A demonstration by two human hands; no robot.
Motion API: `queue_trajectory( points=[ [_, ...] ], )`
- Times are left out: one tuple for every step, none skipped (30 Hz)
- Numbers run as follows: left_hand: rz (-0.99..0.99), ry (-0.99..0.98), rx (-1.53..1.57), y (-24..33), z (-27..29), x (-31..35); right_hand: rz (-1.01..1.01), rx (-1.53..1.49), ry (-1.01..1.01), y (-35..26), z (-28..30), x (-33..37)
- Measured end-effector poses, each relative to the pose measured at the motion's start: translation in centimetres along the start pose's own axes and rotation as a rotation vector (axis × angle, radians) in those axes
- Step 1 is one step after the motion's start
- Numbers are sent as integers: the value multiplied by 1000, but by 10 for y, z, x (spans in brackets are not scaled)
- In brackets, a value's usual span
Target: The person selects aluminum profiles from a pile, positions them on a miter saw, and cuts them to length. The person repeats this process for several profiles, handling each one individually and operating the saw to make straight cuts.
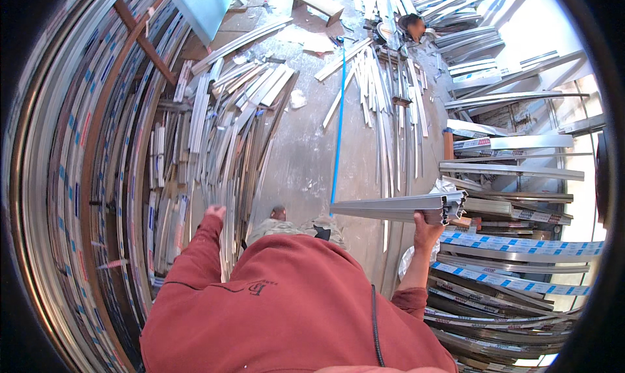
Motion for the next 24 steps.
queue_trajectory(
  points=[
    [32, 9, 159, 14, -2, -54, -23, -45, -21, -6, -17, -24],
    [-223, 17, -16, 61, -5, -102, -18, -29, -11, -32, -37, -44],
    [-354, 35, -21, 150, -25, -129, -11, -11, 24, -40, -42, -63],
    [-239, -56, 183, 201, -36, -159, -8, -13, 26, -46, -54, -85],
    [-209, -41, 200, 235, -42, -186, -1, -14, 17, -53, -67, -109],
    [-247, -18, 174, 268, -50, -216, 11, -10, -16, -69, -86, -133],
    [-282, 7, 199, 293, -56, -241, 35, 7, -29, -78, -102, -159],
    [-287, 4, 212, 320, -62, -258, 54, 25, -40, -88, -116, -186],
    [-291, 2, 227, 346, -66, -274, 74, 44, -51, -97, -131, -214],
    [-268, -9, 226, 340, -78, -296, 52, 18, -96, -106, -146, -243],
    [-245, -8, 212, 325, -77, -310, 55, -18, -119, -118, -164, -271],
    [-281, -42, -24, 316, -74, -320, 58, -51, -133, -128, -177, -298],
    [-143, -85, 64, 302, -78, -329, 60, -82, -145, -139, -191, -325],
    [-4, -86, 148, 312, -87, -323, 65, 21, -140, -147, -198, -352],
    [67, -77, 165, 339, -91, -313, 43, 25, -130, -156, -206, -373],
    [53, -71, 23, 301, -80, -326, 18, 8, -160, -167, -220, -398],
    [77, -55, -30, 264, -74, -341, -1, -10, -182, -174, -232, -425],
    [84, -51, -64, 254, -77, -353, 3, -103, -148, -180, -240, -449],
    [91, -85, -114, 258, -83, -361, -19, -76, -155, -185, -247, -475],
    [232, -148, 60, 275, -99, -359, -29, -35, -167, -195, -256, -502],
    [364, -129, 215, 317, -114, -354, -37, 7, -179, -207, -269, -528],
    [425, -131, 120, 312, -106, -374, -28, -83, -199, -221, -285, -550],
    [466, -121, 167, 326, -114, -390, -24, -101, -194, -234, -298, -574],
    [498, -112, 217, 350, -122, -412, -12, -123, -185, -248, -311, -601]
  ],
)
Point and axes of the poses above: each hand's wrist, its own x-axis away from the middle knuckle, its own z-axis out of the back of the hand, y = z × x, the point moved 5 cm from there along -x, towards the middle knuckle, and after that the axes turned 14 degrees about -z, right-handed, at the moved point
